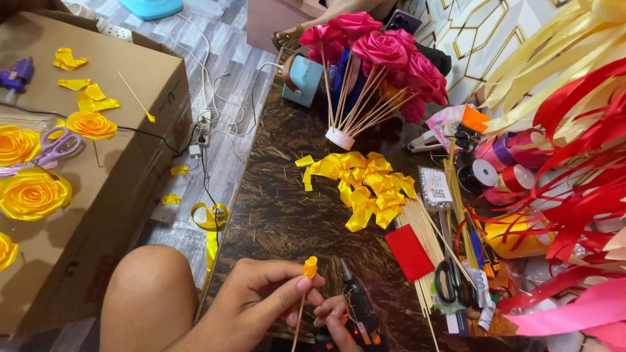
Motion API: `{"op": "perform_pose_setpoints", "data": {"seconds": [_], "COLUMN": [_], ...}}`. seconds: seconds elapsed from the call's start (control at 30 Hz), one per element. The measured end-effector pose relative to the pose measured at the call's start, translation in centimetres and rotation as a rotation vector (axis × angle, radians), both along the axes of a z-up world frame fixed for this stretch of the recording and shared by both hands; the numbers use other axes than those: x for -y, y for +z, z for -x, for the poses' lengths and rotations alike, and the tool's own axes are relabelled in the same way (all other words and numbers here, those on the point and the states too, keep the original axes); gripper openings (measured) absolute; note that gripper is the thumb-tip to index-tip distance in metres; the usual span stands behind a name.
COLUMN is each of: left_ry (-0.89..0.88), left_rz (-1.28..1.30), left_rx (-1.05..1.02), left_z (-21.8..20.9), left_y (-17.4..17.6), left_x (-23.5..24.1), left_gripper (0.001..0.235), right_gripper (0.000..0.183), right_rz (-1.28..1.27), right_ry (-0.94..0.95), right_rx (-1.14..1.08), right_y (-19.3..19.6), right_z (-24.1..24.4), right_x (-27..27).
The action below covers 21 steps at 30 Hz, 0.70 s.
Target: The person sits on the floor and uses a hot glue gun to attach yellow ribbon pieces to a wooden stick, forming a paper rose. They repeatedly apply glue and wrap the ribbon around the stick to build the flower shape.
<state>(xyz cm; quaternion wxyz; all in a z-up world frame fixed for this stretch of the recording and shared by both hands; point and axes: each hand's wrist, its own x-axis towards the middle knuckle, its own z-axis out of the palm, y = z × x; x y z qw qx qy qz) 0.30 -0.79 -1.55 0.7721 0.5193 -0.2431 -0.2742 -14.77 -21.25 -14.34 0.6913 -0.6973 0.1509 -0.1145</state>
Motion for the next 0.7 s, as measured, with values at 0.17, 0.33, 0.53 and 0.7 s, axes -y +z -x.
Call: {"op": "perform_pose_setpoints", "data": {"seconds": [0.17, 0.33, 0.53, 0.7], "left_ry": [-0.095, -0.104, -0.002, 0.051], "left_rz": [-0.122, -0.162, -0.286, -0.322], "left_rx": [0.058, 0.052, -0.041, -0.127], "left_z": [-0.3, -0.4, -0.2, -0.9], "left_y": [0.3, 0.1, -0.8, -1.7], "left_x": [-0.1, -0.2, 0.5, 1.2], "left_gripper": [0.027, 0.028, 0.022, 0.019], "right_gripper": [0.024, 0.015, 0.014, 0.019], "right_rz": [0.039, -0.081, -0.080, -0.133], "right_ry": [-0.017, -0.040, -0.084, -0.135], "right_rx": [-0.089, -0.102, -0.061, -0.123], "right_y": [1.5, 1.6, 1.7, 1.7], "right_z": [0.1, 0.4, 0.2, 0.2], "right_x": [-0.7, -0.9, -1.4, -1.5]}}
